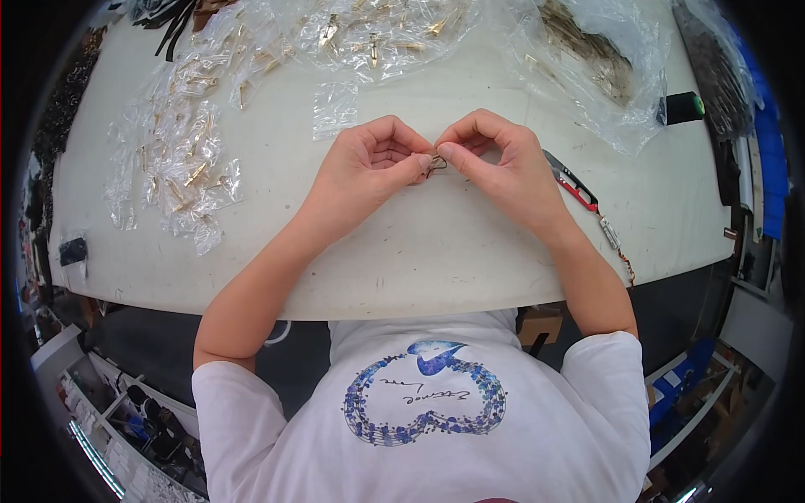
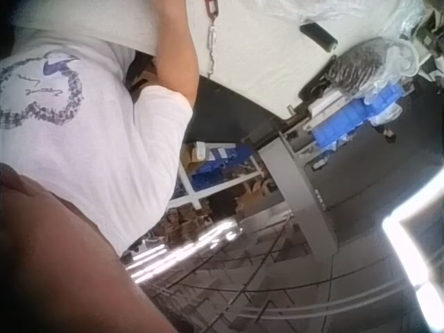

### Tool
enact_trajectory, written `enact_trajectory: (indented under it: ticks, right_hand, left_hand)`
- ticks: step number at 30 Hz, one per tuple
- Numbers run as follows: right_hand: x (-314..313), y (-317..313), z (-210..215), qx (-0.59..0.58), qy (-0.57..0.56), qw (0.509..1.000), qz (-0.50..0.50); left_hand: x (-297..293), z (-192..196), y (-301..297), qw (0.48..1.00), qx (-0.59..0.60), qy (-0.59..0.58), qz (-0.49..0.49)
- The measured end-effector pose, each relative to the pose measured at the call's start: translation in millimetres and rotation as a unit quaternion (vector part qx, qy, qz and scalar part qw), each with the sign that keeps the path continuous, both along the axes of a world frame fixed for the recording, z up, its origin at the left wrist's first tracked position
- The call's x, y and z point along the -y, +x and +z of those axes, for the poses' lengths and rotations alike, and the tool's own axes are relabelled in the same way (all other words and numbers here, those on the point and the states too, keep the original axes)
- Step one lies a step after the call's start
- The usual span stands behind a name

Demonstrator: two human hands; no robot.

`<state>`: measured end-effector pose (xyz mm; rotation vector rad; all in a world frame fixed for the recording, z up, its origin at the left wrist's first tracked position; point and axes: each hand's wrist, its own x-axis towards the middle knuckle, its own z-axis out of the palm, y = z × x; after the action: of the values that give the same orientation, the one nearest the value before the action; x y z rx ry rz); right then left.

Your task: Assembling small metal hardware components with thin wire and scissors.

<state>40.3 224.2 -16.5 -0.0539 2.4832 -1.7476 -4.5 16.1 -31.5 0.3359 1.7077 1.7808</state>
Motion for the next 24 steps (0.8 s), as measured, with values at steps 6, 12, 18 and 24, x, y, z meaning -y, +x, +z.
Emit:
enact_trajectory:
  ticks: [6, 12, 18, 24]
  right_hand:
    - [-1.7, -4.0, -11.6, 0.021, -0.11, 0.991, -0.073]
    - [6.4, 1.3, -3.4, -0.022, -0.023, 0.998, -0.045]
    - [1.4, -1.1, -8.1, 0.024, -0.055, 0.998, -0.026]
    - [2.4, -0.9, -8.4, 0.048, -0.077, 0.995, -0.047]
  left_hand:
    - [0.7, 2.3, -1.4, 1.0, 0.011, -0.006, 0.005]
    - [1.0, 3.7, -3.3, 0.997, 0.051, 0.036, 0.038]
    - [-1.4, 3.6, -0.3, 0.998, 0.02, 0.039, 0.049]
    - [-3.6, 5.3, 1.6, 0.998, 0.011, 0.036, 0.057]
